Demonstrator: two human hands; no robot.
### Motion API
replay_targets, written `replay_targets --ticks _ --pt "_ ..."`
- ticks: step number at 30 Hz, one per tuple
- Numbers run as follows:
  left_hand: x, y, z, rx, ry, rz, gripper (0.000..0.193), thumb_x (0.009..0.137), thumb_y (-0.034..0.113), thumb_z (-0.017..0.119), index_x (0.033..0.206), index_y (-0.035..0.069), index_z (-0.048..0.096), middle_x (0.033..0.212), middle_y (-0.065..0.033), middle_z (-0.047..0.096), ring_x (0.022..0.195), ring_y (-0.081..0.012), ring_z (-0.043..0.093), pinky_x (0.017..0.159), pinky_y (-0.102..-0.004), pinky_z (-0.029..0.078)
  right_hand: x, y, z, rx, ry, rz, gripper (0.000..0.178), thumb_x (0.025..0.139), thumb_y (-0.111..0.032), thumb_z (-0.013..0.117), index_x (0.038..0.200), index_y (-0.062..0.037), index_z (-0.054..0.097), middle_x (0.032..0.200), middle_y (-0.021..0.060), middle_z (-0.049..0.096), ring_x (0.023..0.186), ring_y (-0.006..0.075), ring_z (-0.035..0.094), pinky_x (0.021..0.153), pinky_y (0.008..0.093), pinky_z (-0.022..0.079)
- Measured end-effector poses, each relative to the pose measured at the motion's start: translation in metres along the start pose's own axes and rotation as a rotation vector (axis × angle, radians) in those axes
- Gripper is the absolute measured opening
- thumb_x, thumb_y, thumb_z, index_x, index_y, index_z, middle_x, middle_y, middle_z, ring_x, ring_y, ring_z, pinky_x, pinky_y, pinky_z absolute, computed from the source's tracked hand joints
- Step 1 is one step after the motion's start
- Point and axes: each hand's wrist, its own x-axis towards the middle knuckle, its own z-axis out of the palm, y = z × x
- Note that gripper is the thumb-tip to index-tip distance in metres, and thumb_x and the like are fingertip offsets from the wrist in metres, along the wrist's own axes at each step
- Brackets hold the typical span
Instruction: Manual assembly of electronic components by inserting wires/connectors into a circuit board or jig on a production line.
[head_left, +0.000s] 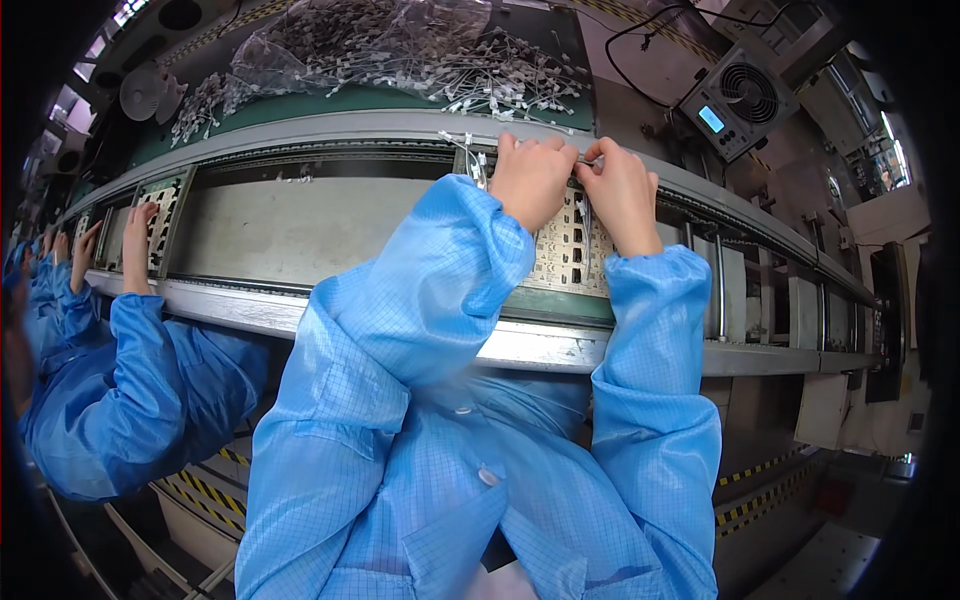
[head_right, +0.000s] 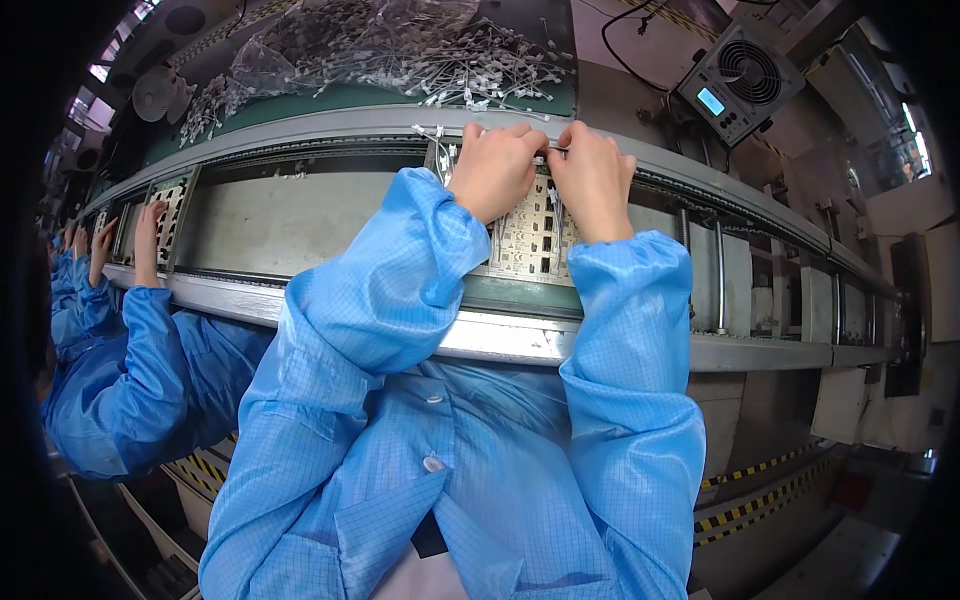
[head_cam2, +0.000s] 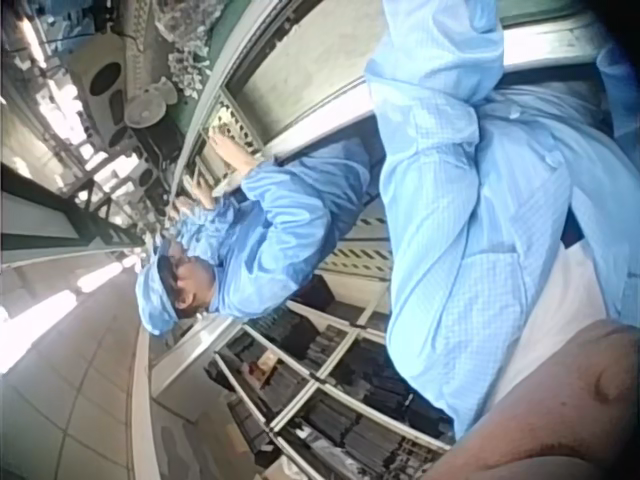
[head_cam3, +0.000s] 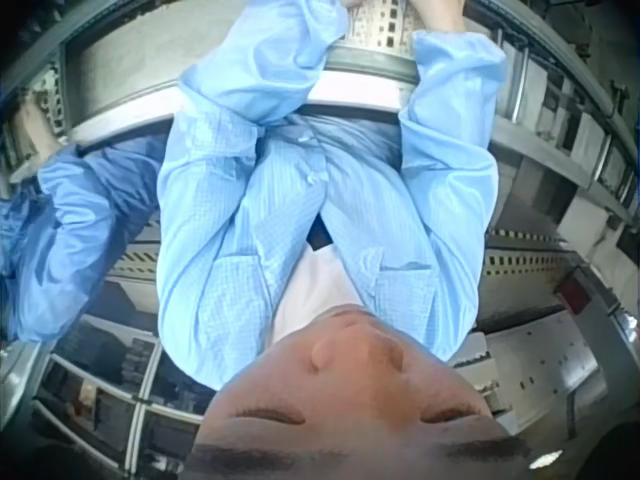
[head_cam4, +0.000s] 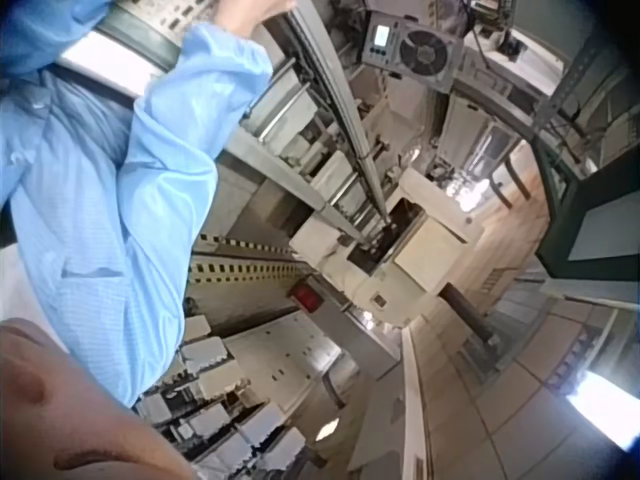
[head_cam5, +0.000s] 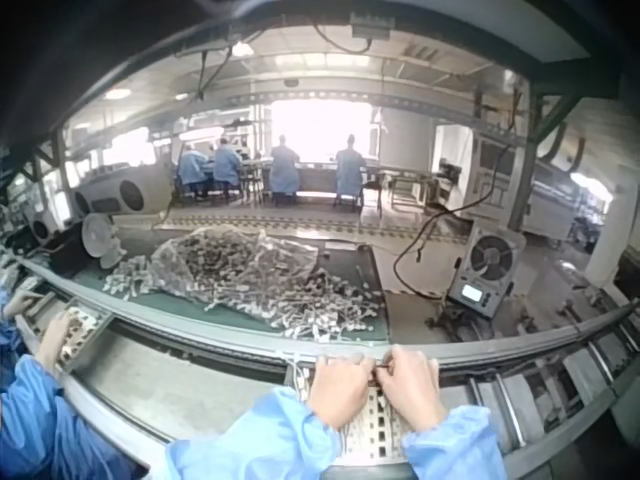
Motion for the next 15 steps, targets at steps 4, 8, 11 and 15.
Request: replay_targets --ticks 4,8,11,15 --pt "0.001 0.002 -0.001 -0.037 -0.006 -0.026 0.017 0.078 0.004 0.062 0.094 0.010 0.065 0.093 -0.0070 0.068 0.090 -0.0293 0.066 0.089 -0.0497 0.036 0.004 -0.011 -0.002 -0.079 -0.074 0.146 0.020 0.081 -0.028 0.069 0.091 -0.0108 0.069 0.088 0.0077 0.073 0.090 0.0288 0.067 0.078 0.0419 0.037" --pt "-0.002 0.003 -0.002 0.000 -0.019 -0.001 0.017 0.078 0.004 0.062 0.094 0.010 0.064 0.092 -0.0066 0.069 0.091 -0.0291 0.066 0.089 -0.0494 0.036 0.004 -0.005 -0.019 0.036 -0.067 0.190 0.018 0.079 -0.026 0.068 0.089 -0.0119 0.070 0.084 0.0054 0.072 0.085 0.0249 0.068 0.076 0.0391 0.038" --pt "-0.001 0.006 -0.001 0.029 -0.018 0.024 0.018 0.080 0.005 0.059 0.096 0.011 0.065 0.091 -0.0069 0.069 0.091 -0.0295 0.066 0.087 -0.0490 0.037 0.004 0.006 -0.026 0.089 -0.055 0.170 0.015 0.079 -0.020 0.069 0.090 -0.0097 0.070 0.081 0.0040 0.070 0.079 0.0187 0.067 0.073 0.0365 0.044" --pt "0.003 0.003 -0.001 -0.028 -0.052 -0.059 0.019 0.085 0.009 0.057 0.100 0.012 0.067 0.087 -0.0087 0.071 0.089 -0.0299 0.066 0.085 -0.0479 0.039 0.010 0.017 -0.012 0.340 -0.159 0.034 0.014 0.080 -0.008 0.070 0.094 -0.0044 0.070 0.080 0.0056 0.069 0.076 0.0154 0.064 0.073 0.0312 0.049"
